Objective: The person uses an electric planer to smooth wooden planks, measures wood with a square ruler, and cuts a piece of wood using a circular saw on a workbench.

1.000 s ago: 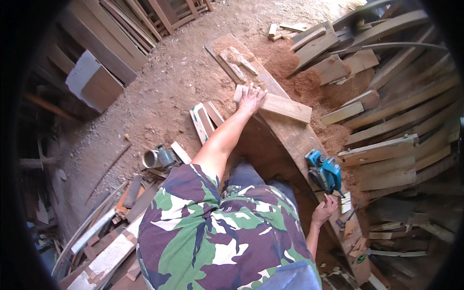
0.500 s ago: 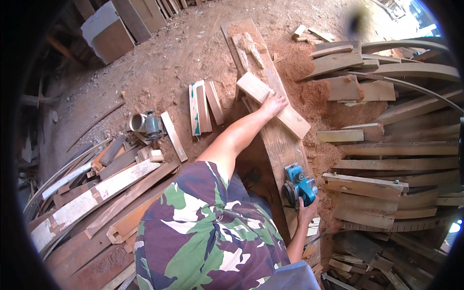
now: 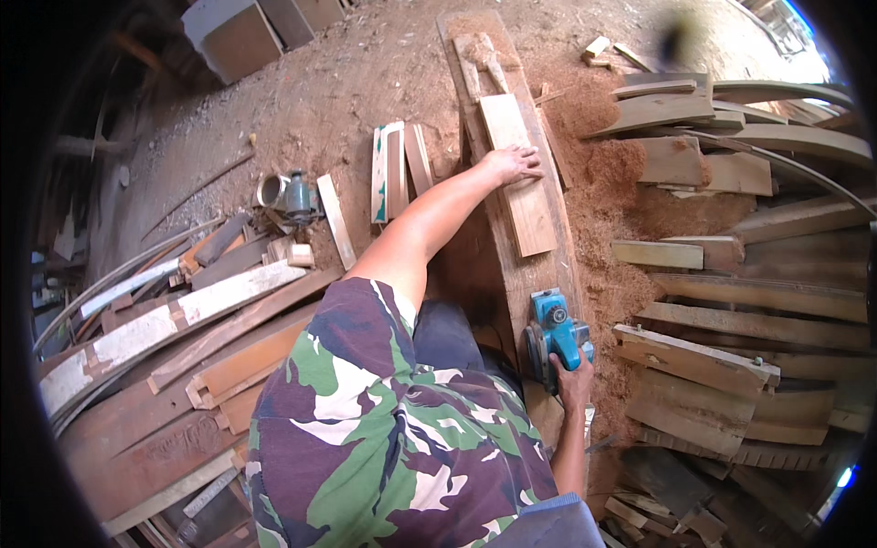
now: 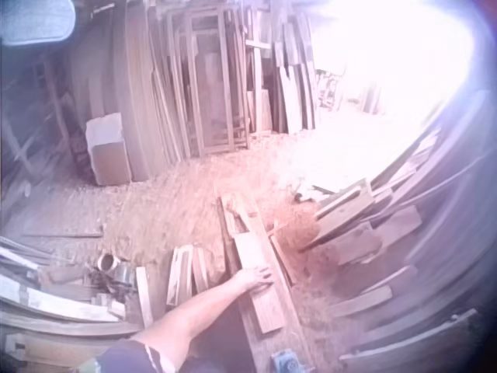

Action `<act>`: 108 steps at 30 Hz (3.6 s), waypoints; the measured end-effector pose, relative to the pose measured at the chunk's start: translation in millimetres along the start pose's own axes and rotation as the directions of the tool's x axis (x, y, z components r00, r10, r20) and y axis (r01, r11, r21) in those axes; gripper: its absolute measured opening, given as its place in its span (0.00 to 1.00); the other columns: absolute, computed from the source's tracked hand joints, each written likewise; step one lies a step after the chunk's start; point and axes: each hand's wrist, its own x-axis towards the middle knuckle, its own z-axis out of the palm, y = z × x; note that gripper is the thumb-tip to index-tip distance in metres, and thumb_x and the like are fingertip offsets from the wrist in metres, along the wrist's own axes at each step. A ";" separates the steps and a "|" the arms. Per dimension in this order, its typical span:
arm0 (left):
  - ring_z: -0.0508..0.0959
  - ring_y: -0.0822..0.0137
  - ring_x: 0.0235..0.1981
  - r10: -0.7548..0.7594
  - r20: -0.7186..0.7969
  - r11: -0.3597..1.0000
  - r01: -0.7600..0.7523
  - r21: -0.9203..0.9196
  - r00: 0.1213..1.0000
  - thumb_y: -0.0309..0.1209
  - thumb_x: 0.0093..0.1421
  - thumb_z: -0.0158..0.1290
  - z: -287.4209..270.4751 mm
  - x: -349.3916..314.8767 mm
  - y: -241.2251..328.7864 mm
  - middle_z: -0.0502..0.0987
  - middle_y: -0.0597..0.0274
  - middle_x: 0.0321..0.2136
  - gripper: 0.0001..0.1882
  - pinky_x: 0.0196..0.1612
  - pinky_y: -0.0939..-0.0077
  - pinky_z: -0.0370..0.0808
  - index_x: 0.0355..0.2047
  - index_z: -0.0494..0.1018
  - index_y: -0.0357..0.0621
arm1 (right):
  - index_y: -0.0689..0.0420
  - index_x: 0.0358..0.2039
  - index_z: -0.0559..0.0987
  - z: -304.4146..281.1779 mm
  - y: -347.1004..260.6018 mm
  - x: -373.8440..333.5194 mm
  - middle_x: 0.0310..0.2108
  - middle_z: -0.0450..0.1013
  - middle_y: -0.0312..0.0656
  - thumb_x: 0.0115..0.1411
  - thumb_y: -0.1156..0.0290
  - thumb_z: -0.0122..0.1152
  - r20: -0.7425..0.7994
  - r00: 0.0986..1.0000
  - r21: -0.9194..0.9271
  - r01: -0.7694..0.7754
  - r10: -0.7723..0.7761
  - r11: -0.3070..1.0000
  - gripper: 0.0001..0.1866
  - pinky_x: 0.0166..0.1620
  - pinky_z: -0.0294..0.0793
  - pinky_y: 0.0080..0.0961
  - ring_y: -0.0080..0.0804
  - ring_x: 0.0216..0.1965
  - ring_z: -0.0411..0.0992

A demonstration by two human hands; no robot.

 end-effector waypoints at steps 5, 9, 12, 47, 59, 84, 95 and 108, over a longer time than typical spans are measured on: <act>0.42 0.58 0.80 -0.127 -0.145 0.992 0.123 -0.034 0.981 0.34 0.74 0.39 -4.1 -13.4 16.2 0.48 0.69 0.79 0.32 0.80 0.54 0.46 0.77 0.52 0.75 | 0.63 0.45 0.82 -6.1 -39.4 -5.1 0.30 0.81 0.45 0.57 0.64 0.77 0.021 0.992 -0.053 0.124 -0.124 0.991 0.20 0.42 0.77 0.35 0.37 0.34 0.78; 0.46 0.59 0.80 -0.455 -0.255 0.889 0.416 -0.191 0.853 0.23 0.67 0.48 32.8 -46.2 6.5 0.48 0.73 0.79 0.43 0.80 0.51 0.44 0.77 0.51 0.73 | 0.63 0.46 0.80 6.9 -65.8 21.2 0.27 0.80 0.50 0.63 0.62 0.69 0.096 0.991 -0.042 0.094 -0.089 0.995 0.18 0.38 0.77 0.42 0.48 0.30 0.80; 0.49 0.60 0.79 -0.440 -0.243 0.883 0.369 -0.289 0.864 0.17 0.57 0.54 30.1 -55.7 -0.9 0.51 0.75 0.78 0.52 0.80 0.47 0.44 0.77 0.51 0.74 | 0.61 0.43 0.81 21.7 -109.5 43.1 0.32 0.80 0.61 0.61 0.61 0.70 0.080 0.994 -0.092 0.088 -0.081 0.992 0.17 0.39 0.77 0.47 0.60 0.36 0.81; 0.69 0.48 0.64 -0.955 -0.144 0.172 0.086 -0.981 0.259 0.36 0.76 0.43 74.0 -91.7 27.3 0.74 0.49 0.60 0.21 0.70 0.56 0.60 0.64 0.74 0.45 | 0.56 0.51 0.83 130.5 -333.3 323.3 0.45 0.81 0.61 0.57 0.67 0.65 0.044 0.886 -0.198 0.460 -0.461 0.866 0.20 0.53 0.78 0.49 0.63 0.48 0.79; 0.52 0.29 0.73 -0.958 -0.187 0.229 0.183 -0.956 0.218 0.55 0.74 0.42 66.9 -6.3 41.1 0.45 0.25 0.73 0.36 0.74 0.46 0.54 0.76 0.57 0.55 | 0.54 0.63 0.77 26.6 -141.1 125.5 0.42 0.82 0.62 0.55 0.83 0.64 0.009 0.977 -0.148 0.214 -0.215 0.966 0.33 0.47 0.81 0.40 0.53 0.45 0.84; 0.55 0.31 0.73 -0.962 -0.200 0.226 0.136 -0.965 0.185 0.47 0.74 0.41 69.0 -13.1 42.5 0.47 0.28 0.73 0.31 0.73 0.51 0.59 0.73 0.62 0.48 | 0.62 0.55 0.80 83.1 -263.8 290.4 0.49 0.79 0.60 0.59 0.70 0.66 0.011 0.929 -0.184 0.365 -0.370 0.912 0.22 0.55 0.77 0.47 0.58 0.52 0.78; 0.55 0.32 0.73 -0.959 -0.209 0.252 0.245 -0.936 0.189 0.55 0.76 0.34 68.2 -6.3 45.1 0.50 0.27 0.72 0.35 0.73 0.50 0.59 0.75 0.60 0.51 | 0.56 0.65 0.76 25.7 -123.9 106.0 0.47 0.82 0.60 0.55 0.85 0.64 -0.018 0.982 -0.108 0.184 -0.187 0.977 0.34 0.53 0.80 0.41 0.50 0.50 0.83; 0.54 0.38 0.75 -0.973 -0.104 0.123 0.079 -0.989 0.207 0.44 0.78 0.32 53.8 -7.8 44.2 0.48 0.36 0.74 0.28 0.73 0.54 0.58 0.71 0.67 0.50 | 0.58 0.46 0.86 129.9 -354.5 418.2 0.39 0.82 0.60 0.55 0.61 0.67 -0.178 0.836 -0.365 0.433 -0.518 0.824 0.21 0.48 0.81 0.46 0.62 0.44 0.81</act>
